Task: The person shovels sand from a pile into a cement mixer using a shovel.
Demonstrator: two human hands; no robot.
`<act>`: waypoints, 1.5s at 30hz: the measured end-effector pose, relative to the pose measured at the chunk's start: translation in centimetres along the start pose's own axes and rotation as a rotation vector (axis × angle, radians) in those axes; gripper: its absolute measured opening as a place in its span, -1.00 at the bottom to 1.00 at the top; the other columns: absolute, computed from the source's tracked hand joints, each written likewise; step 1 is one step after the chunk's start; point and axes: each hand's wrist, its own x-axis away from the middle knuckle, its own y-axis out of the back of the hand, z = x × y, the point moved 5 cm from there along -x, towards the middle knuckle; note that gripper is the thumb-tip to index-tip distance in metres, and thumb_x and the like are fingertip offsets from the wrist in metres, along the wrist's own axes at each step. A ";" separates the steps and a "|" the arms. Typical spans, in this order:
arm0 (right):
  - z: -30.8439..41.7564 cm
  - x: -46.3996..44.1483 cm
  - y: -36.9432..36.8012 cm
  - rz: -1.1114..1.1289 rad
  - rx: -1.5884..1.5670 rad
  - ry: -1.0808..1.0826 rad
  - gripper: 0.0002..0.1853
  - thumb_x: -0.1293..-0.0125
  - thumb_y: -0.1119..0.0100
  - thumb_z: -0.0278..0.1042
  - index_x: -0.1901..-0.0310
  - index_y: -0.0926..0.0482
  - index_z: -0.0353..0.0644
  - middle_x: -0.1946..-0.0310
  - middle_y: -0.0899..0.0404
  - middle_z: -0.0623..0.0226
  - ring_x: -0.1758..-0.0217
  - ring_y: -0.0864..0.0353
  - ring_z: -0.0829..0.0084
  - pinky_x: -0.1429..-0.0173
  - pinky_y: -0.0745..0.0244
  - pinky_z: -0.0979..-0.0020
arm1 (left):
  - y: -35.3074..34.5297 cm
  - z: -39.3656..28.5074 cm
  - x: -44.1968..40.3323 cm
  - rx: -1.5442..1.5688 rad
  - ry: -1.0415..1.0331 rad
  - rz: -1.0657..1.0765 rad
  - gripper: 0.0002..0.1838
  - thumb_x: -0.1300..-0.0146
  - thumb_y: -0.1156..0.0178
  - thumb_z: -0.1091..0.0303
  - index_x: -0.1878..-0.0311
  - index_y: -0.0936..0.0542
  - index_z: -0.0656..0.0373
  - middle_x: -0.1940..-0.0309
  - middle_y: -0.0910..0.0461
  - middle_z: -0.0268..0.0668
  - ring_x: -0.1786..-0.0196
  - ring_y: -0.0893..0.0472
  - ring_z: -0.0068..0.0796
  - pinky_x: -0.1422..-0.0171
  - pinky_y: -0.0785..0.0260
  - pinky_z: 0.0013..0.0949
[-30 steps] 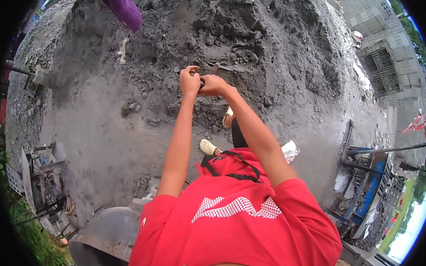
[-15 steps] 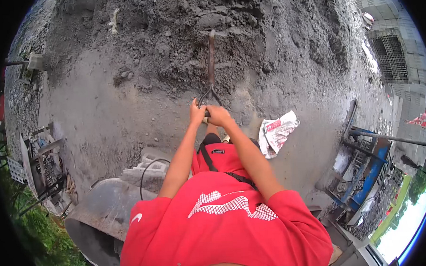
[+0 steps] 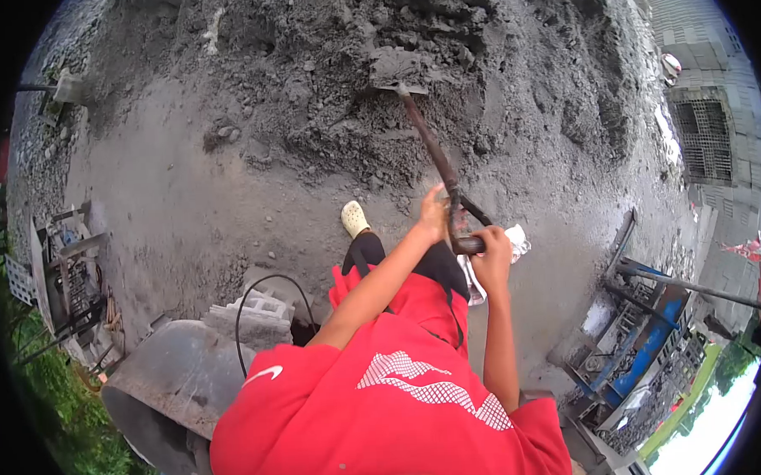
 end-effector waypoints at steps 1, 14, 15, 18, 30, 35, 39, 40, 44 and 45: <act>-0.7 0.8 0.9 -0.235 0.001 -0.148 -0.53 0.15 -0.16 -0.68 0.09 -0.48 -0.11 0.02 -0.40 0.09 -0.09 -0.41 0.09 -0.16 -0.29 0.18 | -1.4 0.9 -1.4 0.036 0.063 0.000 -0.40 -0.02 -0.12 -0.23 0.15 -0.47 0.16 0.19 -0.51 -0.23 0.02 -0.49 -0.18 -0.11 -0.34 -0.04; -16.8 -8.6 3.8 -0.535 -1.222 -1.491 -0.73 -0.25 -0.17 -0.11 0.32 -0.35 -0.08 0.55 -0.28 0.47 0.60 -0.34 0.49 0.59 -0.31 0.39 | -7.5 -5.5 -22.8 0.268 -0.033 -0.351 -0.55 -0.02 -0.22 -0.11 0.19 -0.46 0.04 0.36 -0.50 -0.30 0.21 -0.54 -0.23 0.11 -0.42 -0.14; -16.7 -10.2 5.3 -0.540 -1.139 -1.512 -0.74 -0.26 -0.17 -0.13 0.32 -0.34 -0.09 0.55 -0.28 0.47 0.62 -0.32 0.50 0.62 -0.29 0.40 | -7.6 -7.3 -25.1 0.313 -0.067 -0.411 -0.64 -0.04 -0.23 -0.07 0.29 -0.46 -0.01 0.47 -0.47 -0.40 0.37 -0.53 -0.39 0.27 -0.42 -0.26; -18.2 -14.2 8.2 -0.555 -0.970 -1.539 -0.80 -0.23 -0.14 -0.28 0.34 -0.32 -0.12 0.58 -0.28 0.43 0.68 -0.29 0.50 0.63 -0.29 0.42 | -7.1 -9.0 -30.8 0.217 -0.109 -0.366 -0.71 -0.07 -0.21 0.02 0.46 -0.39 -0.03 0.64 -0.37 -0.49 0.60 -0.41 -0.51 0.46 -0.34 -0.36; -20.4 -7.7 9.5 -0.631 -0.652 -1.207 -0.86 -0.05 0.04 -0.63 0.36 -0.27 -0.22 0.71 -0.25 0.37 0.83 -0.26 0.48 0.77 -0.21 0.43 | -7.0 -2.8 -28.9 0.340 -0.043 -0.239 -0.76 -0.03 -0.14 0.16 0.56 -0.33 0.02 0.72 -0.32 -0.40 0.68 -0.34 -0.48 0.53 -0.32 -0.35; -22.2 -6.1 11.2 -0.550 -0.662 -1.037 -0.88 -0.05 0.03 -0.61 0.38 -0.28 -0.24 0.72 -0.27 0.37 0.82 -0.27 0.48 0.77 -0.23 0.43 | -7.1 -2.6 -24.6 0.439 -0.203 -0.205 -0.77 -0.05 -0.12 0.18 0.57 -0.33 0.02 0.70 -0.32 -0.40 0.65 -0.36 -0.46 0.48 -0.34 -0.28; -19.6 -7.5 8.7 -0.418 -0.762 -0.863 -0.91 -0.04 0.00 -0.55 0.42 -0.30 -0.22 0.70 -0.30 0.37 0.81 -0.28 0.49 0.74 -0.23 0.43 | -4.6 -7.6 -18.0 0.394 -0.370 -0.167 -0.74 -0.09 -0.11 0.16 0.60 -0.32 -0.01 0.71 -0.30 -0.47 0.62 -0.37 -0.51 0.41 -0.34 -0.33; -18.3 -8.7 7.3 -0.382 -0.819 -0.815 -0.91 -0.03 -0.01 -0.55 0.43 -0.30 -0.22 0.70 -0.32 0.36 0.82 -0.28 0.49 0.73 -0.22 0.43 | -3.8 -9.6 -15.8 0.393 -0.439 -0.199 -0.74 -0.09 -0.09 0.15 0.61 -0.32 -0.01 0.73 -0.31 -0.42 0.64 -0.36 -0.44 0.44 -0.32 -0.30; -12.4 -14.0 2.9 -0.157 -0.915 -0.544 -0.92 -0.01 -0.05 -0.52 0.46 -0.34 -0.21 0.67 -0.36 0.39 0.74 -0.31 0.53 0.64 -0.24 0.45 | -0.5 -18.6 -5.3 0.363 -0.734 -0.215 -0.76 0.12 -0.07 0.20 0.72 -0.32 0.07 0.75 -0.33 -0.25 0.66 -0.36 -0.27 0.48 -0.31 -0.24; -9.4 -15.9 0.9 -0.069 -0.994 -0.477 -0.92 0.00 -0.06 -0.51 0.45 -0.37 -0.21 0.65 -0.37 0.41 0.70 -0.32 0.55 0.61 -0.26 0.45 | 0.3 -22.3 -1.5 0.383 -0.790 -0.172 -0.76 0.15 -0.06 0.20 0.74 -0.32 0.08 0.76 -0.33 -0.24 0.66 -0.37 -0.27 0.48 -0.31 -0.22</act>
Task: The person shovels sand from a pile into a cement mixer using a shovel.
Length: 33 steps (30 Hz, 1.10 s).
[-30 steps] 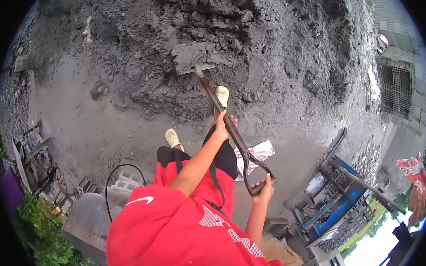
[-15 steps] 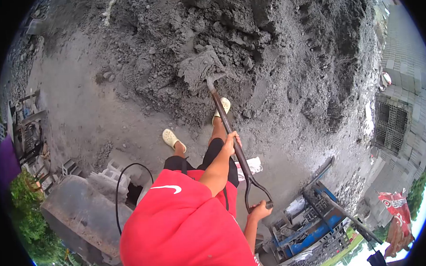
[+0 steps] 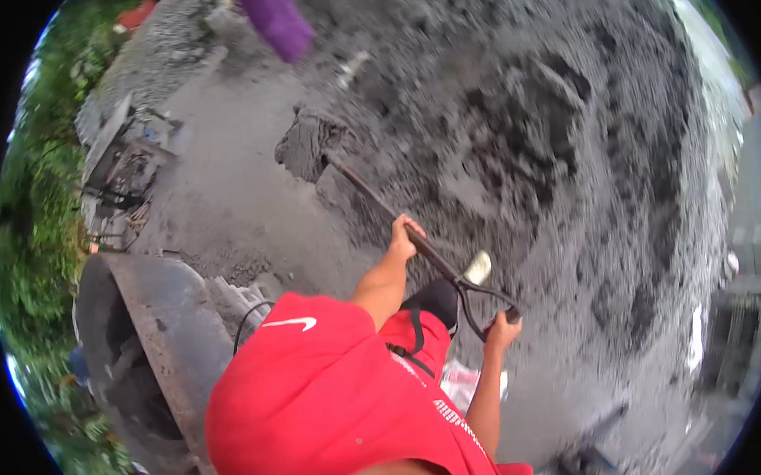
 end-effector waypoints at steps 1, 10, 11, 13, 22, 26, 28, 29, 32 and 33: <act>-1.7 -1.5 -3.1 -0.009 0.002 0.275 -0.88 0.03 -0.07 -0.50 0.39 -0.42 -0.24 0.61 -0.38 0.43 0.68 -0.31 0.57 0.60 -0.25 0.46 | 1.1 -4.9 -0.4 0.021 -0.191 -0.015 -0.80 0.13 -0.06 0.24 0.70 -0.32 0.07 0.76 -0.32 -0.27 0.66 -0.36 -0.31 0.49 -0.30 -0.24; 7.8 13.4 -34.2 0.900 -0.366 0.230 -0.83 0.00 0.00 -0.59 0.31 -0.32 -0.34 0.62 -0.40 0.32 0.72 -0.35 0.47 0.63 -0.32 0.41 | 5.2 -42.2 24.3 0.193 -1.117 0.151 -0.66 -0.13 0.02 0.16 0.70 -0.32 0.06 0.79 -0.28 -0.30 0.68 -0.35 -0.28 0.47 -0.28 -0.20; 10.0 16.1 -36.1 0.988 -0.377 0.286 -0.82 -0.02 0.01 -0.61 0.29 -0.32 -0.34 0.61 -0.42 0.30 0.71 -0.36 0.48 0.60 -0.32 0.43 | 5.2 -44.1 28.9 0.264 -1.224 0.236 -0.67 -0.10 0.01 0.19 0.72 -0.32 0.07 0.79 -0.29 -0.27 0.68 -0.35 -0.27 0.48 -0.30 -0.21; 14.8 21.4 -38.6 1.189 -0.399 0.530 -0.85 -0.09 -0.07 -0.53 0.28 -0.38 -0.28 0.62 -0.40 0.35 0.69 -0.39 0.53 0.61 -0.34 0.42 | 5.7 -47.4 37.7 0.260 -1.505 0.475 -0.69 -0.01 -0.03 0.25 0.77 -0.31 0.09 0.79 -0.29 -0.25 0.69 -0.34 -0.27 0.51 -0.30 -0.25; 24.8 38.3 -35.6 1.978 -0.348 1.933 -0.73 0.16 -0.31 -0.24 0.47 -0.46 -0.18 0.65 -0.45 0.37 0.60 -0.47 0.28 0.48 -0.33 0.32 | 16.6 -40.9 50.4 0.636 -1.652 1.290 -0.93 -0.05 -0.14 0.39 0.38 -0.46 0.09 0.49 -0.45 -0.50 0.40 -0.49 -0.63 0.22 -0.39 -0.43; 19.6 32.3 -39.7 1.582 0.178 0.878 -0.84 0.11 -0.15 -0.29 0.58 -0.41 -0.14 0.71 -0.42 0.37 0.68 -0.38 0.44 0.54 -0.25 0.44 | 19.7 -41.3 45.5 0.804 -1.448 1.206 -0.95 -0.03 -0.10 0.43 0.44 -0.42 0.07 0.54 -0.43 -0.48 0.49 -0.44 -0.60 0.30 -0.38 -0.45; 14.5 28.1 -42.2 1.648 0.048 0.286 -0.91 -0.03 -0.11 -0.40 0.48 -0.41 -0.17 0.69 -0.35 0.39 0.69 -0.30 0.45 0.52 -0.27 0.44 | 19.5 -40.3 42.5 0.956 -1.376 0.714 -0.90 -0.03 -0.10 0.44 0.52 -0.39 0.05 0.58 -0.40 -0.49 0.56 -0.40 -0.62 0.40 -0.34 -0.51; 11.5 25.9 -42.5 1.494 0.108 -0.048 -0.92 -0.07 -0.11 -0.40 0.46 -0.40 -0.14 0.67 -0.34 0.41 0.68 -0.30 0.45 0.51 -0.28 0.42 | 19.5 -40.1 41.0 0.931 -1.381 0.644 -0.88 -0.02 -0.10 0.43 0.55 -0.37 0.03 0.61 -0.37 -0.50 0.57 -0.39 -0.62 0.41 -0.33 -0.51; 3.4 17.5 -41.3 1.233 0.277 -0.648 -0.86 -0.12 -0.13 -0.37 0.47 -0.35 -0.06 0.64 -0.34 0.40 0.67 -0.31 0.44 0.52 -0.31 0.42 | 20.4 -37.4 31.6 0.791 -1.062 0.374 -0.82 -0.01 -0.11 0.37 0.60 -0.32 -0.04 0.68 -0.30 -0.50 0.60 -0.37 -0.59 0.45 -0.29 -0.45; 1.5 14.8 -40.8 1.239 0.244 -0.691 -0.86 -0.13 -0.12 -0.36 0.47 -0.35 -0.06 0.64 -0.34 0.41 0.68 -0.31 0.45 0.53 -0.33 0.43 | 20.1 -36.3 29.4 0.781 -0.982 0.155 -0.79 0.01 -0.11 0.34 0.63 -0.28 -0.05 0.72 -0.27 -0.49 0.63 -0.34 -0.56 0.46 -0.28 -0.38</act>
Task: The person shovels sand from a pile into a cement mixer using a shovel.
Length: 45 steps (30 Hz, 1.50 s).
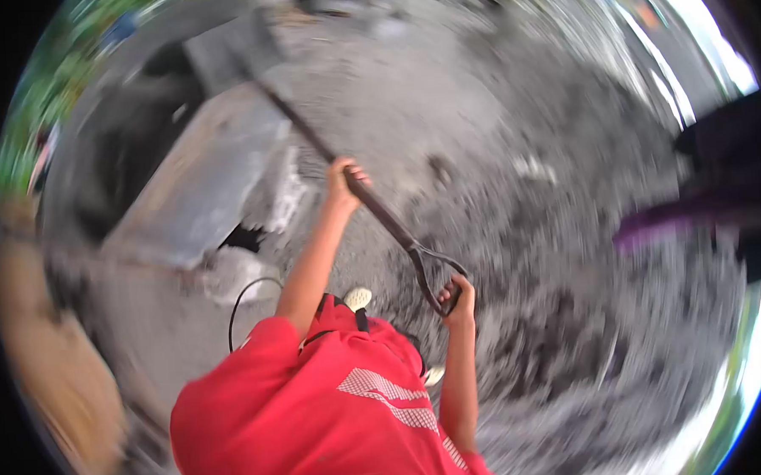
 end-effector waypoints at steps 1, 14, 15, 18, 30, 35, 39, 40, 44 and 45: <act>-0.8 -0.1 2.5 0.005 -0.051 -0.011 -0.86 -0.13 -0.12 -0.35 0.46 -0.35 -0.06 0.64 -0.35 0.41 0.68 -0.31 0.47 0.55 -0.34 0.43 | 0.4 1.7 0.4 -0.147 -0.040 -0.159 -0.79 0.03 -0.11 0.33 0.64 -0.28 -0.05 0.72 -0.29 -0.50 0.64 -0.33 -0.56 0.45 -0.28 -0.36; -9.0 30.3 9.0 -1.418 0.374 0.535 -0.50 0.09 -0.04 -0.63 0.00 -0.50 -0.15 -0.04 -0.39 0.14 -0.03 -0.43 0.30 -0.12 -0.30 0.38 | 19.2 30.4 13.3 -0.471 1.067 -0.477 -0.82 0.17 -0.06 0.34 0.70 -0.25 -0.04 0.76 -0.31 -0.52 0.69 -0.34 -0.53 0.42 -0.33 -0.33; -7.6 33.1 5.4 -1.531 0.570 0.675 -0.60 0.10 -0.01 -0.66 0.14 -0.55 -0.19 -0.04 -0.41 0.10 -0.07 -0.43 0.21 -0.19 -0.26 0.33 | 21.0 32.0 16.1 -0.454 1.195 -0.545 -0.81 0.16 -0.07 0.35 0.70 -0.25 -0.04 0.76 -0.31 -0.52 0.69 -0.34 -0.54 0.41 -0.34 -0.33; -8.3 38.9 -0.5 -1.718 0.778 0.600 -0.95 0.00 -0.09 -0.61 0.50 -0.49 -0.25 0.22 -0.61 0.29 -0.07 -0.47 0.27 -0.26 -0.22 0.30 | 22.7 35.4 25.6 -0.606 1.411 -0.605 -0.78 0.14 -0.09 0.32 0.72 -0.25 -0.04 0.78 -0.30 -0.47 0.71 -0.34 -0.49 0.50 -0.33 -0.33; -10.2 45.5 -9.1 -1.834 0.775 0.819 -0.88 0.18 0.12 -0.50 0.69 -0.43 -0.28 0.72 -0.41 0.24 0.60 -0.38 0.32 0.39 -0.24 0.38 | 16.6 38.7 34.8 -0.946 1.834 -0.255 -0.77 0.14 -0.11 0.27 0.76 -0.31 0.04 0.79 -0.35 -0.35 0.68 -0.41 -0.32 0.45 -0.40 -0.23; -6.6 36.8 -4.6 -1.712 0.838 0.941 -0.90 0.11 -0.04 -0.51 0.69 -0.40 -0.19 0.73 -0.38 0.24 0.66 -0.37 0.25 0.50 -0.18 0.31 | 16.4 39.9 25.6 -1.123 1.626 -0.219 -0.71 0.05 -0.12 0.04 0.61 -0.42 0.06 0.69 -0.44 -0.26 0.59 -0.47 -0.22 0.41 -0.40 -0.06; -5.5 22.9 -0.6 -1.681 1.080 1.083 -0.86 0.11 -0.09 -0.45 0.71 -0.38 -0.10 0.71 -0.41 0.31 0.65 -0.42 0.21 0.54 -0.27 0.24 | 18.2 37.0 14.1 -1.452 1.392 0.241 -0.51 -0.10 -0.09 -0.06 0.12 -0.44 0.19 0.31 -0.50 -0.23 0.23 -0.55 -0.20 0.12 -0.45 -0.14; -5.2 22.0 -1.9 -1.612 1.022 1.214 -0.88 0.13 -0.10 -0.46 0.71 -0.40 -0.08 0.71 -0.40 0.36 0.65 -0.41 0.25 0.53 -0.28 0.26 | 15.2 35.5 11.7 -1.435 1.113 0.499 -0.53 -0.14 -0.05 -0.01 0.06 -0.42 0.19 0.24 -0.50 -0.24 0.18 -0.55 -0.26 0.09 -0.44 -0.19; -5.3 19.0 -4.5 -1.604 0.896 1.219 -0.91 0.12 -0.15 -0.48 0.64 -0.46 -0.06 0.68 -0.41 0.39 0.62 -0.44 0.33 0.49 -0.30 0.31 | 1.3 22.7 14.7 -1.279 0.866 0.388 -0.62 -0.21 -0.03 0.25 -0.06 -0.42 0.20 0.10 -0.49 -0.29 0.06 -0.52 -0.44 -0.04 -0.35 -0.38; -5.4 18.5 -4.9 -1.607 0.898 1.226 -0.91 0.11 -0.15 -0.48 0.63 -0.46 -0.06 0.67 -0.42 0.40 0.61 -0.44 0.33 0.49 -0.30 0.31 | -0.6 21.9 15.3 -1.290 0.747 0.463 -0.67 -0.21 -0.04 0.34 -0.04 -0.45 0.20 0.11 -0.49 -0.30 0.05 -0.49 -0.47 -0.08 -0.31 -0.40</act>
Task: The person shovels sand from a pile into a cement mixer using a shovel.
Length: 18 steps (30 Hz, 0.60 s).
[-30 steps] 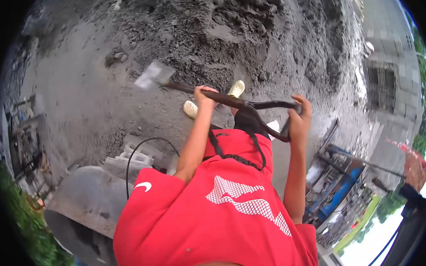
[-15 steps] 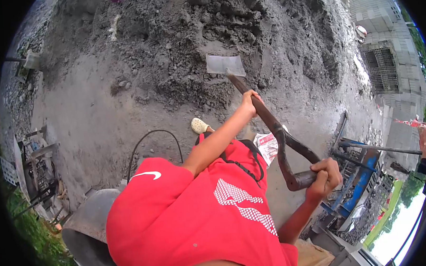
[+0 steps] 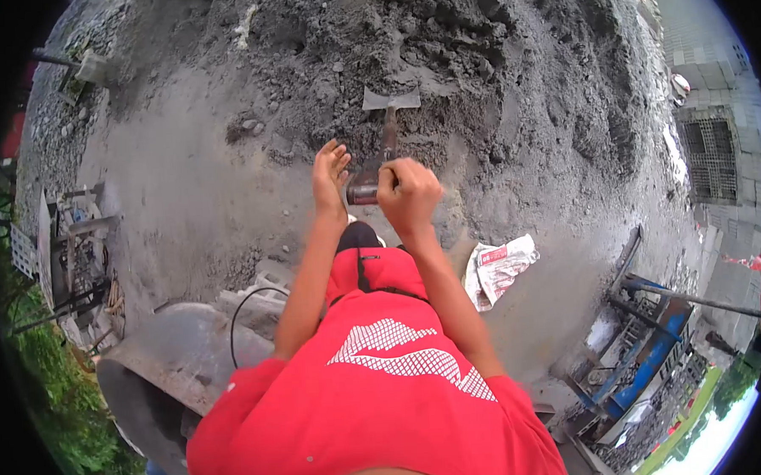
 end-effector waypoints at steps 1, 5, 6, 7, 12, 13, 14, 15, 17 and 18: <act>0.5 0.4 -0.4 0.007 0.002 -0.004 -0.91 0.10 -0.15 -0.48 0.62 -0.46 -0.07 0.67 -0.43 0.40 0.60 -0.45 0.33 0.48 -0.30 0.32 | 0.0 -0.8 0.8 -0.043 -0.107 -0.029 -0.71 -0.21 -0.04 0.43 -0.02 -0.47 0.20 0.12 -0.49 -0.31 0.05 -0.46 -0.50 -0.13 -0.27 -0.42; 1.8 -0.3 -1.4 0.068 0.041 -0.048 -0.93 0.06 -0.15 -0.47 0.60 -0.49 -0.07 0.66 -0.44 0.40 0.57 -0.48 0.32 0.47 -0.34 0.31 | -0.4 -1.4 1.4 -0.318 -0.490 0.023 -0.82 -0.15 -0.01 0.56 0.17 -0.50 0.28 0.21 -0.50 -0.28 0.13 -0.50 -0.45 0.01 -0.34 -0.44; 2.0 -0.5 -1.8 0.115 0.076 -0.041 -0.93 0.06 -0.15 -0.47 0.60 -0.50 -0.06 0.66 -0.44 0.40 0.57 -0.48 0.32 0.47 -0.34 0.31 | -0.9 -2.4 1.5 -0.342 -0.526 0.030 -0.84 -0.13 -0.02 0.58 0.20 -0.49 0.29 0.23 -0.50 -0.26 0.14 -0.50 -0.44 0.04 -0.35 -0.43; 2.3 -0.5 -2.0 0.165 0.110 -0.035 -0.93 0.06 -0.14 -0.47 0.60 -0.50 -0.06 0.65 -0.44 0.40 0.57 -0.48 0.32 0.47 -0.34 0.31 | -1.0 -3.2 1.8 -0.369 -0.560 0.035 -0.85 -0.11 -0.02 0.59 0.24 -0.49 0.30 0.25 -0.50 -0.25 0.16 -0.51 -0.42 0.06 -0.36 -0.43; 3.6 -1.1 -2.9 0.304 0.170 0.009 -0.94 0.06 -0.14 -0.46 0.59 -0.50 -0.07 0.65 -0.44 0.39 0.57 -0.48 0.32 0.48 -0.34 0.31 | -0.4 -4.7 1.4 -0.406 -0.664 -0.079 -0.80 0.00 0.03 0.67 0.27 -0.46 0.29 0.28 -0.49 -0.24 0.18 -0.50 -0.44 0.04 -0.38 -0.40; 3.8 -1.2 -3.3 0.311 0.176 0.035 -0.95 0.07 -0.14 -0.46 0.58 -0.51 -0.07 0.64 -0.44 0.40 0.56 -0.48 0.34 0.48 -0.34 0.32 | -0.3 -5.3 1.3 -0.436 -0.699 -0.090 -0.79 0.02 0.03 0.68 0.27 -0.46 0.29 0.27 -0.49 -0.23 0.18 -0.51 -0.42 0.03 -0.38 -0.37; 4.2 -1.4 -3.6 0.320 0.160 0.044 -0.95 0.08 -0.14 -0.47 0.58 -0.51 -0.06 0.64 -0.44 0.40 0.56 -0.47 0.35 0.47 -0.33 0.32 | -0.3 -6.0 1.1 -0.464 -0.739 -0.102 -0.77 0.05 0.03 0.69 0.27 -0.46 0.29 0.27 -0.49 -0.23 0.19 -0.51 -0.39 0.02 -0.37 -0.35; 4.8 -2.0 -4.0 0.323 0.142 0.056 -0.95 0.09 -0.14 -0.47 0.57 -0.51 -0.06 0.63 -0.44 0.41 0.56 -0.47 0.35 0.47 -0.33 0.33 | -0.2 -6.8 0.8 -0.445 -0.742 -0.143 -0.77 0.11 0.03 0.70 0.32 -0.47 0.28 0.31 -0.50 -0.23 0.20 -0.52 -0.33 0.00 -0.36 -0.31; 5.7 -3.2 -5.1 0.317 0.098 0.097 -0.95 0.10 -0.14 -0.47 0.57 -0.51 -0.06 0.62 -0.45 0.42 0.56 -0.47 0.37 0.47 -0.32 0.34 | 0.0 -8.6 -0.2 -0.447 -0.778 -0.174 -0.83 0.09 0.00 0.70 0.39 -0.47 0.26 0.36 -0.49 -0.20 0.24 -0.52 -0.27 0.07 -0.37 -0.30; 5.9 -3.7 -5.9 0.303 0.054 0.129 -0.94 0.11 -0.15 -0.48 0.57 -0.51 -0.06 0.61 -0.45 0.43 0.56 -0.46 0.38 0.48 -0.31 0.35 | 0.1 -9.3 -0.9 -0.447 -0.796 -0.189 -0.85 0.08 -0.01 0.70 0.43 -0.47 0.26 0.39 -0.49 -0.19 0.25 -0.52 -0.24 0.11 -0.38 -0.29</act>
